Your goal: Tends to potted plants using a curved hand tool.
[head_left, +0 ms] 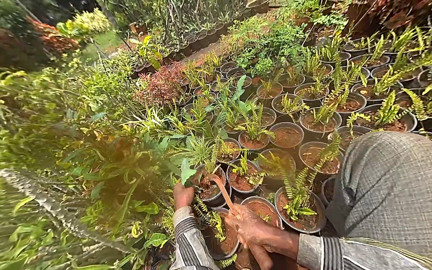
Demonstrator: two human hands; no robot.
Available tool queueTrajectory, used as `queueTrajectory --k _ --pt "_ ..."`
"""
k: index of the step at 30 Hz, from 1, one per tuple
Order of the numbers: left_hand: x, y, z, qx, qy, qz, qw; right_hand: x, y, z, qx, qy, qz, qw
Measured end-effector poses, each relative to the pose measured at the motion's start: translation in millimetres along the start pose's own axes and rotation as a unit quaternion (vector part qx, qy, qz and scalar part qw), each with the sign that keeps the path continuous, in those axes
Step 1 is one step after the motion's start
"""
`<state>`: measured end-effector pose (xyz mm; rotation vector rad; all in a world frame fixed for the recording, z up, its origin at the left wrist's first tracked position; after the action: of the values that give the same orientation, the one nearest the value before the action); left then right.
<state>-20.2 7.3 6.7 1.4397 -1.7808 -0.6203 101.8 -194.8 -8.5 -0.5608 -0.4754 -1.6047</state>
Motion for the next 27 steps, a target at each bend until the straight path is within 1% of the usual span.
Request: queueTrajectory --k 3,5,11,18,22,27 --pt "6 3 -1 0.001 -0.003 0.0 1.0 -9 -1 -2 0.047 0.003 0.026 0.999" --pt "6 0 2 0.021 -0.028 -0.017 0.999 -8 -2 -3 0.052 0.004 0.025 0.998" --pt "7 -5 -5 -0.05 -0.05 -0.01 0.997 8 8 13 -0.08 -0.053 0.056 0.994" --pt "8 -5 -7 -0.094 -0.055 0.005 0.994 15 14 21 -0.137 -0.078 0.059 0.986" --pt "13 -7 -11 -0.104 -0.066 0.004 0.992 20 15 27 -0.189 -0.089 0.051 0.977" --pt "15 -9 -15 -0.134 -0.083 0.015 0.987 23 20 30 -0.208 -0.092 0.052 0.972"
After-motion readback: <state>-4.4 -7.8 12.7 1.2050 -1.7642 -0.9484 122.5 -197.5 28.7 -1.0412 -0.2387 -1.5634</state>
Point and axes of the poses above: each hand's wrist, its own x-axis away from the middle knuckle, its own y-axis out of the back of the hand, z = x × y, the point moved 3 cm from there along -x, towards the middle knuckle, and after that the axes turned 3 degrees about -z, right-handed, at the moved point
